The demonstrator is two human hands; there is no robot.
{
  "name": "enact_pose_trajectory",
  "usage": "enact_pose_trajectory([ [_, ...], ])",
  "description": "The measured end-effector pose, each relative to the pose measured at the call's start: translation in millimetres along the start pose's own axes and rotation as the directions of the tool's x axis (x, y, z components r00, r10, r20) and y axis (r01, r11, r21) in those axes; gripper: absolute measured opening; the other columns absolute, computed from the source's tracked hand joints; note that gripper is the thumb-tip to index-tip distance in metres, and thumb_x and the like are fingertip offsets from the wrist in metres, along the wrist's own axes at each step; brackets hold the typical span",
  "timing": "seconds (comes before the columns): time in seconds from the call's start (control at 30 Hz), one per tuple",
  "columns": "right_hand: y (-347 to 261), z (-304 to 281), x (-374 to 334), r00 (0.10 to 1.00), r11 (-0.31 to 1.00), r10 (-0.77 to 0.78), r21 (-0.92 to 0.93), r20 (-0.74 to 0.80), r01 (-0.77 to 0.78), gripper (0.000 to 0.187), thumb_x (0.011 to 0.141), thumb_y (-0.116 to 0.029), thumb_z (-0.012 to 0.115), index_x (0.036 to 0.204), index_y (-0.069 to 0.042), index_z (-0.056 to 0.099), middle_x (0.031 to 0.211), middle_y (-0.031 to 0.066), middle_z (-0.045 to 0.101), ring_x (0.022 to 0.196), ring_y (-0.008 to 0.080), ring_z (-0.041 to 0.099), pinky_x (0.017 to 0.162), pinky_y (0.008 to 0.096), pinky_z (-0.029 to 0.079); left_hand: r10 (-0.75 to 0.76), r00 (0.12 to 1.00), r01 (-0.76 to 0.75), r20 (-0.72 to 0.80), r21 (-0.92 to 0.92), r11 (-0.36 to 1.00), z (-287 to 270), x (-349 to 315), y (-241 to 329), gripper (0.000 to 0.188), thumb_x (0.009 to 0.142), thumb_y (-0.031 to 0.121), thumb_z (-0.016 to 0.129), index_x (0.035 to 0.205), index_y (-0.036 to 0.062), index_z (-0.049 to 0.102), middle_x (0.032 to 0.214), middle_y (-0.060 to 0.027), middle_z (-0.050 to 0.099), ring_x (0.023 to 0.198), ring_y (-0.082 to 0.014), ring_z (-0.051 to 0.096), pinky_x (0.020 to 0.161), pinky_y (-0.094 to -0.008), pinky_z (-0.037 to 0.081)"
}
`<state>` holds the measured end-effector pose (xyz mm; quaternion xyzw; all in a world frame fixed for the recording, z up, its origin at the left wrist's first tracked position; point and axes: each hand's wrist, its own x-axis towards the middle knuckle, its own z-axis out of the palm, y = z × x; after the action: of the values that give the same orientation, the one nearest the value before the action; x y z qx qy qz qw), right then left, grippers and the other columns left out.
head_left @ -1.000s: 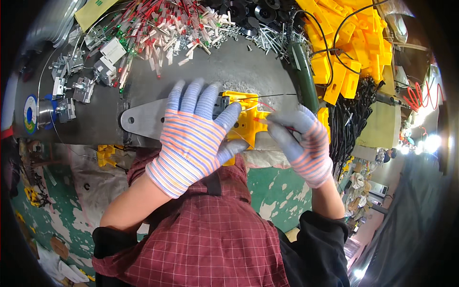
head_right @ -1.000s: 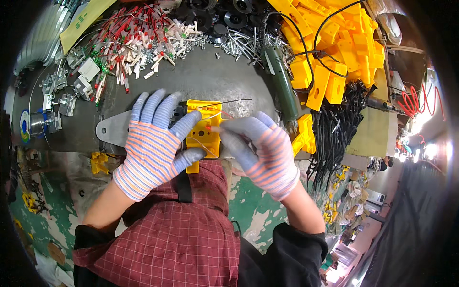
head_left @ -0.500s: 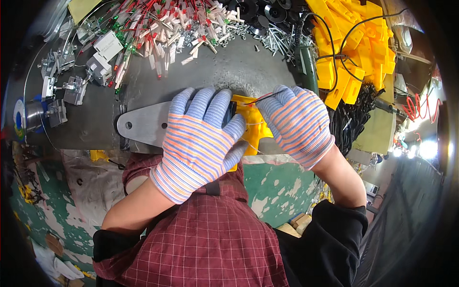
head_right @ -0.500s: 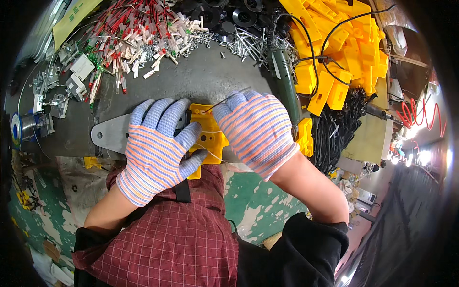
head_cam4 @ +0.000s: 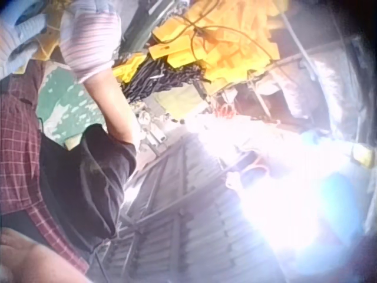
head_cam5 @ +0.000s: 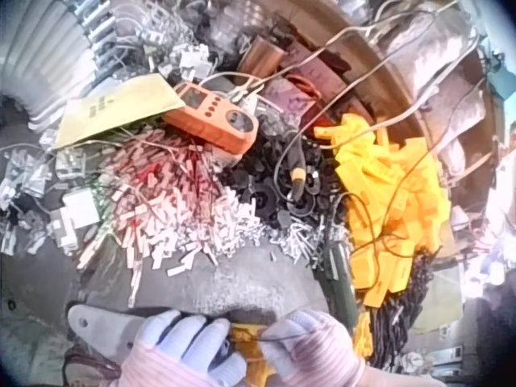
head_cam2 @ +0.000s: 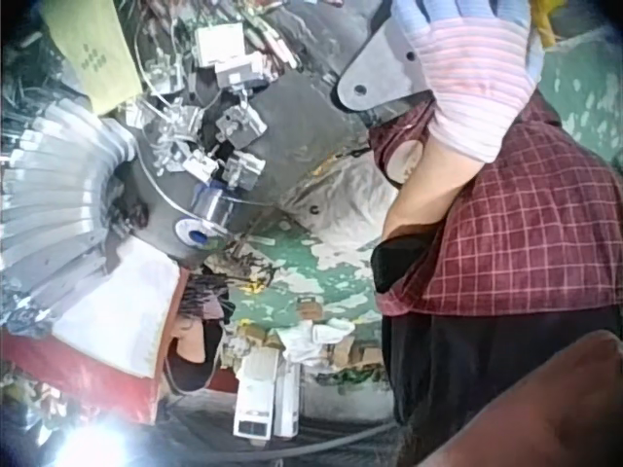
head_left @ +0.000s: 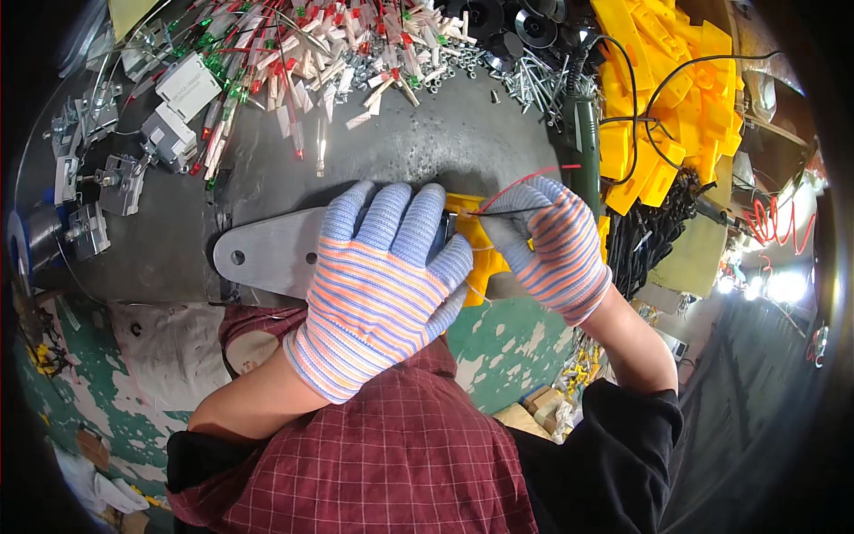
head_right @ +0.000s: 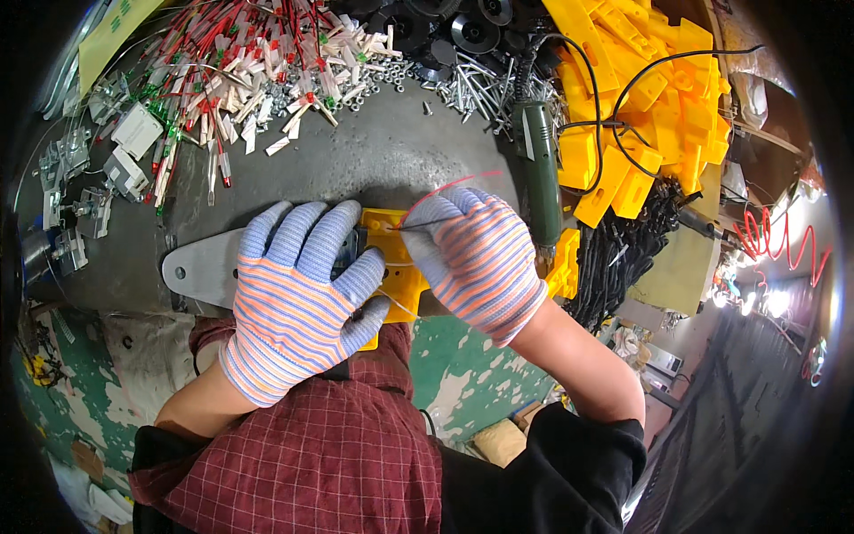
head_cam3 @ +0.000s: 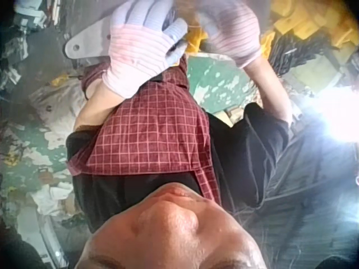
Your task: Soldering and assembling internal components into a yellow plastic housing for a handheld device.
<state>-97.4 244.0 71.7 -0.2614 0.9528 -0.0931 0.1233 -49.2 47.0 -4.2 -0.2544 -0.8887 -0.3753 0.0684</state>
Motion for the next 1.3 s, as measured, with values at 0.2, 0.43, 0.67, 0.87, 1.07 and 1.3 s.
enact_pose_trajectory([
  [0.2,27.3,19.9,-12.3,0.963,0.973,-0.225,-0.083,-0.146,0.215,0.025,0.069,-0.016,0.075,0.093,-0.011,0.071,0.085,0.0068,0.065,0.078,0.0278,0.063,0.071,0.0411,0.050,0.007,1.000,-0.007,-0.014,0.011,1.000,0.9,3.8,0.7,0.037,0.068,0.039,0.072,0.097,0.0159,0.066,0.125,-0.0141,0.055,0.112,-0.0330,0.051,0.100,-0.0514,0.039],
  [0.43,20.3,19.6,-8.1,0.957,0.976,-0.219,-0.032,-0.190,0.217,0.024,0.066,-0.014,0.077,0.089,-0.009,0.072,0.081,0.0073,0.063,0.074,0.0279,0.062,0.069,0.0410,0.049,-0.004,0.999,0.004,-0.048,0.003,1.000,4.5,1.9,-0.5,0.036,0.069,0.039,0.071,0.096,0.0163,0.066,0.126,-0.0142,0.055,0.112,-0.0322,0.052,0.099,-0.0516,0.039],
  [0.67,23.7,12.1,-8.0,1.000,0.954,0.014,0.300,-0.029,-0.004,0.018,0.072,-0.012,0.076,0.088,-0.005,0.070,0.082,0.0106,0.064,0.074,0.0319,0.062,0.066,0.0403,0.050,-0.007,1.000,0.007,-0.019,0.001,1.000,4.8,1.5,1.0,0.035,0.069,0.039,0.071,0.096,0.0172,0.065,0.126,-0.0137,0.055,0.112,-0.0321,0.052,0.099,-0.0512,0.039],
  [0.87,24.7,7.8,1.1,0.994,0.968,-0.109,0.224,-0.028,0.112,0.019,0.073,-0.009,0.074,0.091,-0.005,0.069,0.081,0.0106,0.063,0.074,0.0324,0.061,0.066,0.0409,0.050,-0.008,1.000,0.009,-0.019,0.013,1.000,3.6,2.8,-1.3,0.036,0.069,0.039,0.071,0.097,0.0174,0.066,0.126,-0.0137,0.055,0.112,-0.0323,0.052,0.098,-0.0509,0.039],
  [1.07,19.9,4.0,6.9,0.989,0.988,-0.145,0.038,-0.039,0.147,0.017,0.071,-0.018,0.068,0.087,-0.012,0.067,0.074,0.0085,0.058,0.072,0.0333,0.058,0.065,0.0426,0.045,-0.004,1.000,0.004,0.013,0.022,1.000,-3.4,5.8,2.0,0.038,0.069,0.039,0.072,0.099,0.0166,0.066,0.126,-0.0138,0.055,0.113,-0.0326,0.052,0.098,-0.0512,0.039],
  [1.3,23.5,15.0,-18.5,0.958,0.953,0.025,0.298,-0.286,0.064,0.023,0.076,-0.013,0.075,0.096,-0.008,0.066,0.085,0.0108,0.063,0.080,0.0294,0.061,0.072,0.0381,0.048,0.064,0.998,-0.066,0.029,0.051,0.997,-10.0,5.9,-1.5,0.047,0.073,0.046,0.072,0.109,0.0159,0.064,0.120,-0.0150,0.056,0.112,-0.0337,0.052,0.099,-0.0521,0.037],
])
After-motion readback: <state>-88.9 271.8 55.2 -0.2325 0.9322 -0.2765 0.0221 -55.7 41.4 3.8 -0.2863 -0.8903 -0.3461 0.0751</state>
